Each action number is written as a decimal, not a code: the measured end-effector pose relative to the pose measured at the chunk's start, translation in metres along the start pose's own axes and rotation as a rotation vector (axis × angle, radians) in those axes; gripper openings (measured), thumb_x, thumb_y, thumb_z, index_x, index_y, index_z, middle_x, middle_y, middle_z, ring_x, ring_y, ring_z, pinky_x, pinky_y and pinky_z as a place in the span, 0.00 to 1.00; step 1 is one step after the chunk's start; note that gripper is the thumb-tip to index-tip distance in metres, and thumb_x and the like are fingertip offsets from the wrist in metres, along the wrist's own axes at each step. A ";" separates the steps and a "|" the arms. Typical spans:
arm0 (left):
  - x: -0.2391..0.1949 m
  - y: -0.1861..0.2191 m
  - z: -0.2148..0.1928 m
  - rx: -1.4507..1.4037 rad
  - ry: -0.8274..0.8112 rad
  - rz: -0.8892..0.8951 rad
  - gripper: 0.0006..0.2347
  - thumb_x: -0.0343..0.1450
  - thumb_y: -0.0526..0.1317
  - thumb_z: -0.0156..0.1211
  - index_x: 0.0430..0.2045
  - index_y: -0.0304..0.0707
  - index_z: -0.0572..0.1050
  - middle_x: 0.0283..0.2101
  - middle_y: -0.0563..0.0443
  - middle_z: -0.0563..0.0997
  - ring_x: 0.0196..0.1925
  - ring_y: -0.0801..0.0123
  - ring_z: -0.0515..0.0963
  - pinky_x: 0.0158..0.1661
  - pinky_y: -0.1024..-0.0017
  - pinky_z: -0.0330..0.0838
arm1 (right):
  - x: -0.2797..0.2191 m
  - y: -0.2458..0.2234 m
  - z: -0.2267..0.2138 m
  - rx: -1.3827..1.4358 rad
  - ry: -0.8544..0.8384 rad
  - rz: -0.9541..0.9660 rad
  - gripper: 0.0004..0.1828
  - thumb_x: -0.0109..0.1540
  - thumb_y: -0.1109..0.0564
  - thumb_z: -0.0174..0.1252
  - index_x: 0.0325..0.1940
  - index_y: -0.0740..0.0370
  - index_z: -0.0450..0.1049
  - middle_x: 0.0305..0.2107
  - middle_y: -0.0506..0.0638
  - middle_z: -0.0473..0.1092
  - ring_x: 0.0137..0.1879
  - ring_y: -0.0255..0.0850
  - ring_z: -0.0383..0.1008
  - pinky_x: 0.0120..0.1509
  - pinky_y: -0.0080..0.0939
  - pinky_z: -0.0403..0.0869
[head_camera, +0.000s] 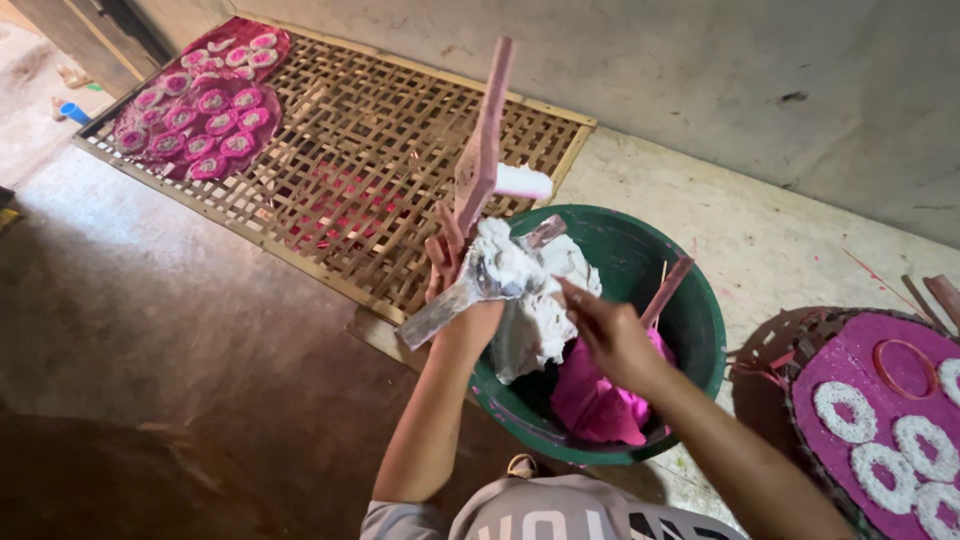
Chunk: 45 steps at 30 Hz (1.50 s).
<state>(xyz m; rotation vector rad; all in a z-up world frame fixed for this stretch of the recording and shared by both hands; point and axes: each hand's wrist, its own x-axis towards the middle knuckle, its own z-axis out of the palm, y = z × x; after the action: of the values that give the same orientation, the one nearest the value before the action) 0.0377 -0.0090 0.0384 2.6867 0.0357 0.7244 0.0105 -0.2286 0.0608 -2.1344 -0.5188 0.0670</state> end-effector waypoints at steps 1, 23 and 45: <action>0.000 -0.004 0.004 0.040 0.000 0.006 0.27 0.71 0.51 0.60 0.66 0.47 0.66 0.76 0.32 0.44 0.68 0.24 0.63 0.57 0.43 0.69 | -0.005 -0.003 0.008 -0.018 -0.016 0.039 0.24 0.67 0.61 0.54 0.69 0.63 0.68 0.46 0.62 0.78 0.40 0.38 0.78 0.49 0.39 0.76; -0.113 0.125 0.023 -2.056 -1.090 -0.413 0.27 0.59 0.27 0.65 0.55 0.33 0.71 0.46 0.46 0.79 0.47 0.60 0.79 0.46 0.66 0.77 | -0.066 -0.002 -0.083 1.371 0.172 -0.459 0.52 0.68 0.38 0.58 0.86 0.39 0.31 0.78 0.63 0.44 0.74 0.64 0.60 0.67 0.66 0.71; -0.191 0.361 0.113 -1.421 -1.905 -0.130 0.24 0.67 0.29 0.56 0.60 0.50 0.69 0.62 0.59 0.75 0.67 0.72 0.71 0.67 0.69 0.63 | -0.362 0.099 -0.226 0.169 0.411 -0.184 0.55 0.63 0.52 0.62 0.83 0.60 0.33 0.75 0.71 0.39 0.79 0.58 0.44 0.76 0.57 0.56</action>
<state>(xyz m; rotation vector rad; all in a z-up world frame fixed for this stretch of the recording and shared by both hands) -0.0967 -0.4062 -0.0198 1.0220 -0.5107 -1.4120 -0.2317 -0.5945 0.0615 -1.8596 -0.4436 -0.4091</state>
